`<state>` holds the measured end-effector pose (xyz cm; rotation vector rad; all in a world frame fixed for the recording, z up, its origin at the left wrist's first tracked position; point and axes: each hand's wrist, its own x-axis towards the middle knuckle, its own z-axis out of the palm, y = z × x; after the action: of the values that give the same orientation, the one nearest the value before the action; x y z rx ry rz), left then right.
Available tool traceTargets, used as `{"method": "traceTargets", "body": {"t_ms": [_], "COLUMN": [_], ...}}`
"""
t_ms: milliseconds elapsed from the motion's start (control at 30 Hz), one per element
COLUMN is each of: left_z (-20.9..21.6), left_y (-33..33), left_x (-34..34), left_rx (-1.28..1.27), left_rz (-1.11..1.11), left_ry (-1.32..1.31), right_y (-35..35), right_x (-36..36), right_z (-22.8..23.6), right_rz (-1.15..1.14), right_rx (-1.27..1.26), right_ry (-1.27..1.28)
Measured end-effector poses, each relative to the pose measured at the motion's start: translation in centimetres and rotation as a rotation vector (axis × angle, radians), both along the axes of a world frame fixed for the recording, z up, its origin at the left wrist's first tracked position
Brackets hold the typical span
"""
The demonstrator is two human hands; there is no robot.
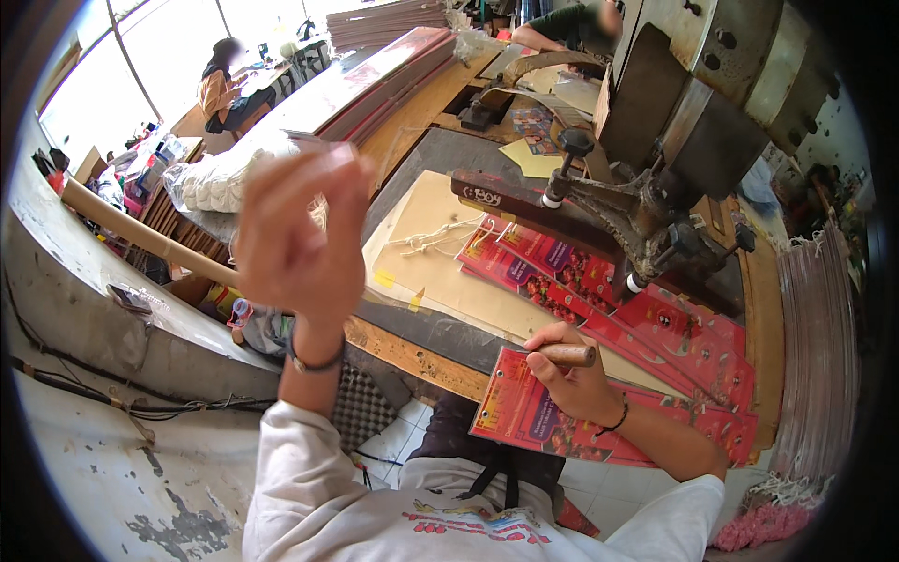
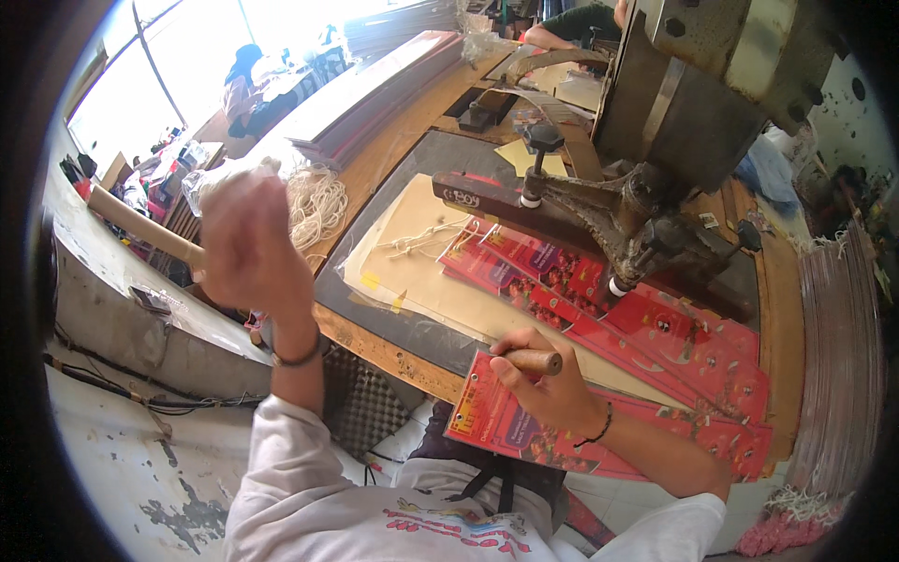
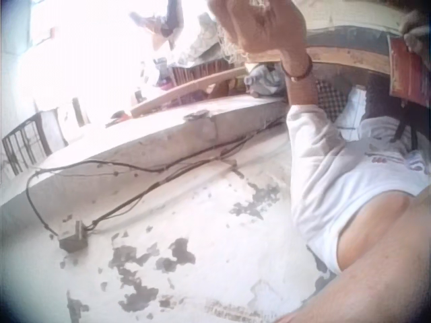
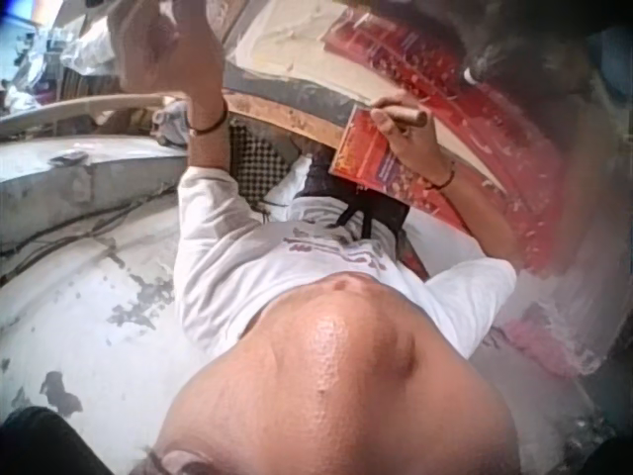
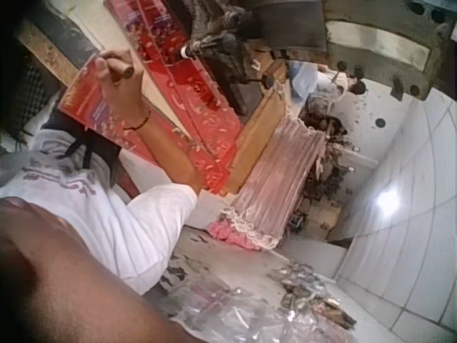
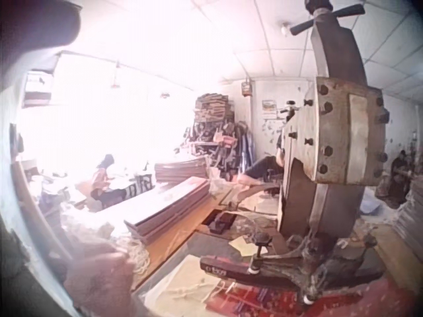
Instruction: The person assembles a paper folder by using a punch tool to create holes and then threading and tying a white cord through the holes.
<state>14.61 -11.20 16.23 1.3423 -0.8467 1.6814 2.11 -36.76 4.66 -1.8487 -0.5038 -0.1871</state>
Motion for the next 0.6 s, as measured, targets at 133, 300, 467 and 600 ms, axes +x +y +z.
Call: {"method": "traceTargets", "body": {"t_ms": [133, 300, 467, 600], "left_z": [7.1, 16.8, 14.6, 8.5], "left_y": [-0.5, 1.4, -10.8, -13.9], "left_x": [2.9, 4.0, 23.2, 23.3], "left_rx": [-0.104, -0.412, 0.203, 0.284], "left_rz": [0.151, 0.049, -0.088, 0.012], "left_ry": [-0.152, -0.421, 0.075, 0.213], "right_y": [0.2, 0.6, 0.6, -0.5], "right_x": [-0.1, -0.1, -0.2, -0.2], "right_z": [0.1, 0.7, -0.3, -0.2], "right_rz": [-0.020, 0.015, 0.014, -0.006], "right_rx": [0.034, -0.032, 0.022, 0.001], "right_ry": [0.032, -0.023, -0.005, -0.036]}}
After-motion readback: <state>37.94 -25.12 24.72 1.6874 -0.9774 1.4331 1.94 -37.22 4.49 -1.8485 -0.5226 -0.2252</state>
